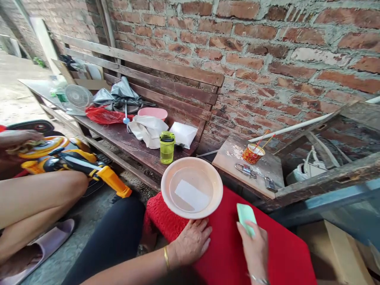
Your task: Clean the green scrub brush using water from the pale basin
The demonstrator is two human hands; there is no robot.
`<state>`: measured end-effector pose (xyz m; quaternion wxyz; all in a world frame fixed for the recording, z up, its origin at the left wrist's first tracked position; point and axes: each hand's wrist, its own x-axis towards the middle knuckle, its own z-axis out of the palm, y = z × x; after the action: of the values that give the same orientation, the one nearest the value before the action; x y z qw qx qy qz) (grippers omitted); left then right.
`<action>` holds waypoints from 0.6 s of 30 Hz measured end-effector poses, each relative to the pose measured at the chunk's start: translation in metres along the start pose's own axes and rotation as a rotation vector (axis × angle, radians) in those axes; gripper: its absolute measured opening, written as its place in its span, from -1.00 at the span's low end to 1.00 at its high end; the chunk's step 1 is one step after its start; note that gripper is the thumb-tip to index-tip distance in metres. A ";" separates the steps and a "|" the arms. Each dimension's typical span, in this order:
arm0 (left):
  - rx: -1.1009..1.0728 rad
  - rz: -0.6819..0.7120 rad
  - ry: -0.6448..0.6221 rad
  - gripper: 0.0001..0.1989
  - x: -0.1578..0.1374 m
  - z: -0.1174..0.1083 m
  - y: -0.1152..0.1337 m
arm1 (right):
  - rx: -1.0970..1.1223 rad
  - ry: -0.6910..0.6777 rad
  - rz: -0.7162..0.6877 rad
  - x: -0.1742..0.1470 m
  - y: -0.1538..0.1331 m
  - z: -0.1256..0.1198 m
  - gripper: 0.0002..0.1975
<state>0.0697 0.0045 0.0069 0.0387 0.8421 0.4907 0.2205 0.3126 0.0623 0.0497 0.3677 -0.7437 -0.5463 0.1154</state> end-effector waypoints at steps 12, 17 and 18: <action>0.069 0.001 -0.001 -0.64 -0.013 0.005 0.000 | -0.066 -0.159 -0.111 0.052 0.013 0.020 -0.59; 0.074 -0.014 -0.042 -0.62 -0.013 0.004 0.002 | -0.230 0.053 0.248 0.066 0.111 -0.080 -0.52; 0.069 -0.017 -0.050 -0.62 -0.013 0.004 0.002 | -0.283 0.099 0.351 0.066 0.127 -0.099 -0.59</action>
<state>0.0674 -0.0067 -0.0002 0.0238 0.8440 0.5038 0.1822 0.4868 0.0625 0.0492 0.2600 -0.8764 -0.4004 0.0633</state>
